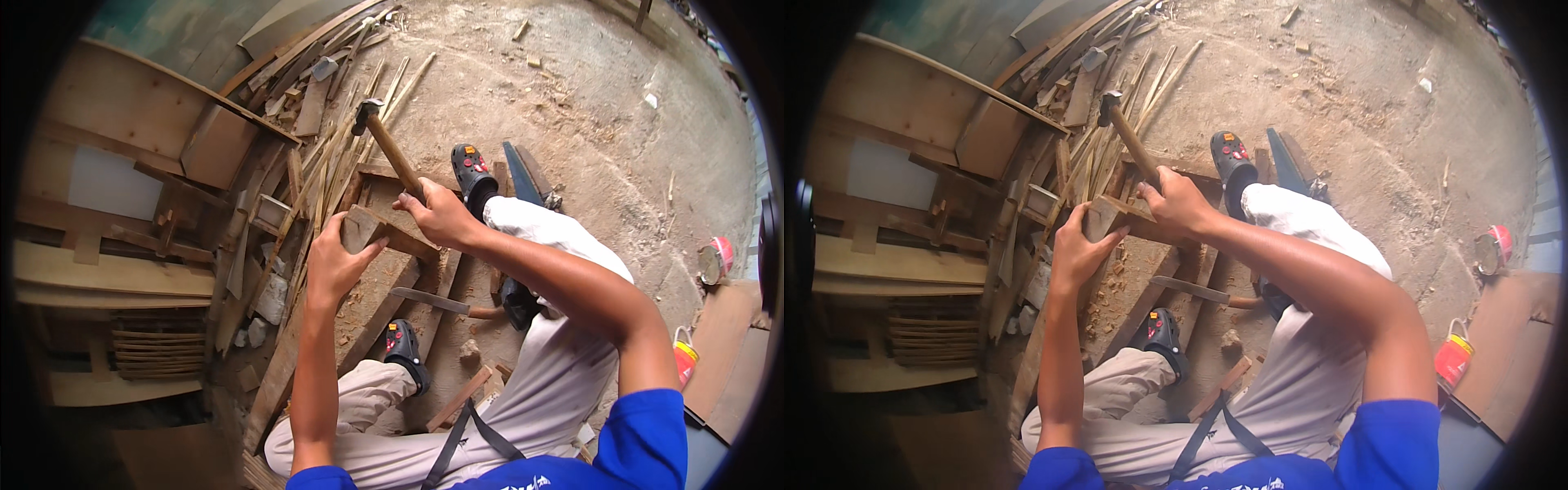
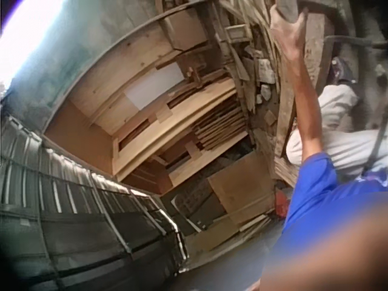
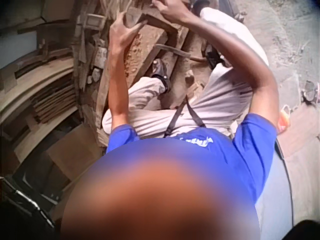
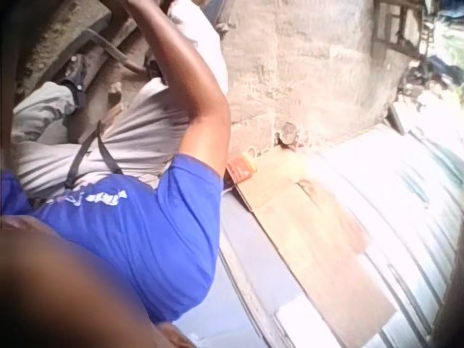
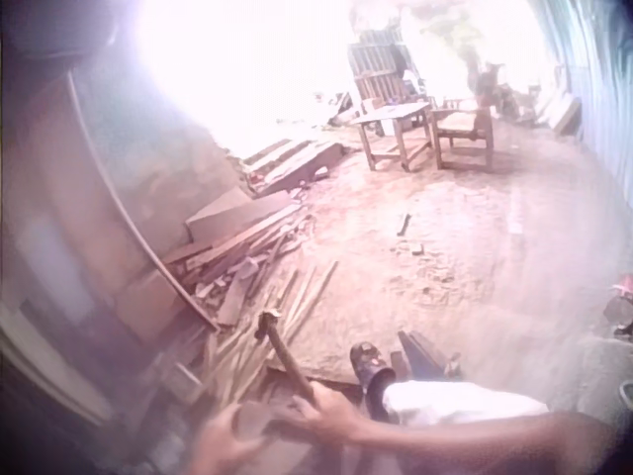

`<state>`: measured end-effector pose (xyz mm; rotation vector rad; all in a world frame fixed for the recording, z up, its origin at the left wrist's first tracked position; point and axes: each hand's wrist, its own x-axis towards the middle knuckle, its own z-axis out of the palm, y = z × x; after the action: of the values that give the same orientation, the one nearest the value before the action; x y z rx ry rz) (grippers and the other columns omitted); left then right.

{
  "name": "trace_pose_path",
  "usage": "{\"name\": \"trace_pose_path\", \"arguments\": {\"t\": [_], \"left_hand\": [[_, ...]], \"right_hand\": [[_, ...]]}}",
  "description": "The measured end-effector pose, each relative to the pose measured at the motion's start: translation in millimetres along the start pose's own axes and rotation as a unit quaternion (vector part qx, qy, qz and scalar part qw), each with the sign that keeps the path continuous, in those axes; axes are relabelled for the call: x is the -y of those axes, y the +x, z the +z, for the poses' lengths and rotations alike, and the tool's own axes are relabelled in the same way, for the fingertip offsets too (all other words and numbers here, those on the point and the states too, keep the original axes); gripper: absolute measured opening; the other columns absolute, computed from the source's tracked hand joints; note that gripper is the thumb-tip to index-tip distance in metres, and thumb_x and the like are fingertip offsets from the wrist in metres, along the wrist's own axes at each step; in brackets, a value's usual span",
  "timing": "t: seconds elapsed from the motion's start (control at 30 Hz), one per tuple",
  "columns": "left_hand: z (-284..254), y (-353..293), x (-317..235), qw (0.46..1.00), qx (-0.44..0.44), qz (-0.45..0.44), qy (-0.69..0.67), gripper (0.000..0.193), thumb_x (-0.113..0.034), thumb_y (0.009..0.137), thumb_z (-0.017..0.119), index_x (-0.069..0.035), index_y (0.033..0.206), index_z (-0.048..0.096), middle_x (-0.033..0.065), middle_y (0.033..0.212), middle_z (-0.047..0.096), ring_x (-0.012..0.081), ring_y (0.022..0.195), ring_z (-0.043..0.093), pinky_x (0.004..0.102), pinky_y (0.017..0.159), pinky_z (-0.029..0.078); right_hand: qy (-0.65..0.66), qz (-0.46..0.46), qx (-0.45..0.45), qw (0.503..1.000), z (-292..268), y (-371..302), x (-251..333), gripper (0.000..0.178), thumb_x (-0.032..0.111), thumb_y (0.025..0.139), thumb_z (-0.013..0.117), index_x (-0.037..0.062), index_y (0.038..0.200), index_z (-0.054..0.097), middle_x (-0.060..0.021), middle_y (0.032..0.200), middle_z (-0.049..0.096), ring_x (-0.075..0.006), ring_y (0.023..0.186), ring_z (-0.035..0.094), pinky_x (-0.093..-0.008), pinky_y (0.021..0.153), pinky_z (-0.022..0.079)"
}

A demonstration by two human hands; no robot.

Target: The person sits on the floor in a woodworking area and repeatedly hammers nails into a small wooden frame. They retrieve nails from a small bag, position them on the wood, and strike them with a hammer.

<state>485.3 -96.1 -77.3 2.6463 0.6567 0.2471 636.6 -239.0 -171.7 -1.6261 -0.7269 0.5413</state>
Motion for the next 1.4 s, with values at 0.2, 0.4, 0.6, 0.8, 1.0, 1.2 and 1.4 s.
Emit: {"name": "trace_pose_path", "arguments": {"t": [0.2, 0.4, 0.6, 0.8, 1.0, 1.2, 1.4], "left_hand": [[4, 0, -14, 0.998, 0.011, -0.051, -0.027, 0.063, -0.028, 0.071, 0.088, 0.002, 0.121, 0.064, 0.0150, 0.101, 0.075, 0.0215, 0.092, 0.073, 0.0335, 0.085, 0.055], [7, 2, -6, 1.000, 0.001, -0.009, -0.023, 0.070, -0.030, 0.072, 0.089, 0.008, 0.124, 0.062, 0.0216, 0.103, 0.074, 0.0275, 0.096, 0.074, 0.0364, 0.084, 0.056], [6, 2, -5, 1.000, 0.005, -0.007, -0.020, 0.072, -0.030, 0.072, 0.089, 0.008, 0.126, 0.061, 0.0218, 0.102, 0.074, 0.0274, 0.096, 0.074, 0.0365, 0.084, 0.056], [6, 1, -5, 0.998, 0.002, -0.011, -0.054, 0.069, -0.030, 0.072, 0.088, 0.006, 0.125, 0.062, 0.0204, 0.100, 0.074, 0.0271, 0.091, 0.074, 0.0361, 0.082, 0.056], [5, 4, -2, 1.000, -0.008, -0.009, -0.019, 0.065, -0.029, 0.072, 0.088, 0.004, 0.122, 0.063, 0.0198, 0.099, 0.075, 0.0265, 0.090, 0.075, 0.0357, 0.082, 0.056], [4, 2, -4, 1.000, -0.001, -0.018, -0.019, 0.063, -0.030, 0.074, 0.087, 0.004, 0.121, 0.064, 0.0187, 0.099, 0.075, 0.0244, 0.092, 0.074, 0.0354, 0.084, 0.056], [7, 3, 5, 0.998, 0.001, -0.014, -0.056, 0.061, -0.032, 0.077, 0.086, 0.003, 0.122, 0.064, 0.0128, 0.099, 0.075, 0.0201, 0.091, 0.071, 0.0325, 0.085, 0.055]], "right_hand": [[0.193, 0.147, -0.054, 0.969, -35, 19, 1, 0.032, 0.034, 0.107, 0.048, 0.0020, 0.108, 0.050, -0.0069, 0.077, 0.060, -0.0153, 0.064, 0.064, -0.0338, 0.054, 0.054], [0.307, 0.444, 0.161, 0.826, -70, -69, 78, 0.043, 0.044, 0.107, 0.041, 0.0053, 0.091, 0.048, -0.0016, 0.063, 0.046, -0.0129, 0.045, 0.048, -0.0341, 0.039, 0.046], [0.498, 0.263, -0.124, 0.817, -82, -67, 63, 0.040, 0.047, 0.107, 0.042, 0.0074, 0.101, 0.044, 0.0011, 0.069, 0.041, -0.0091, 0.047, 0.041, -0.0342, 0.040, 0.042], [0.265, 0.435, 0.199, 0.837, -72, -73, 65, 0.041, 0.046, 0.106, 0.046, 0.0061, 0.097, 0.048, -0.0023, 0.074, 0.052, -0.0091, 0.050, 0.049, -0.0297, 0.040, 0.046], [0.541, 0.311, -0.153, 0.766, -77, -66, 58, 0.034, 0.046, 0.106, 0.046, 0.0132, 0.097, 0.045, 0.0053, 0.065, 0.036, -0.0049, 0.045, 0.035, -0.0243, 0.038, 0.035], [0.359, 0.409, 0.204, 0.814, -46, -99, 43, 0.045, 0.045, 0.106, 0.044, 0.0021, 0.093, 0.047, -0.0098, 0.077, 0.054, -0.0140, 0.051, 0.052, -0.0314, 0.042, 0.047], [0.260, 0.428, 0.203, 0.841, -48, -98, 30, 0.051, 0.040, 0.107, 0.041, -0.0088, 0.095, 0.053, -0.0127, 0.081, 0.056, -0.0178, 0.056, 0.056, -0.0341, 0.046, 0.050]]}}
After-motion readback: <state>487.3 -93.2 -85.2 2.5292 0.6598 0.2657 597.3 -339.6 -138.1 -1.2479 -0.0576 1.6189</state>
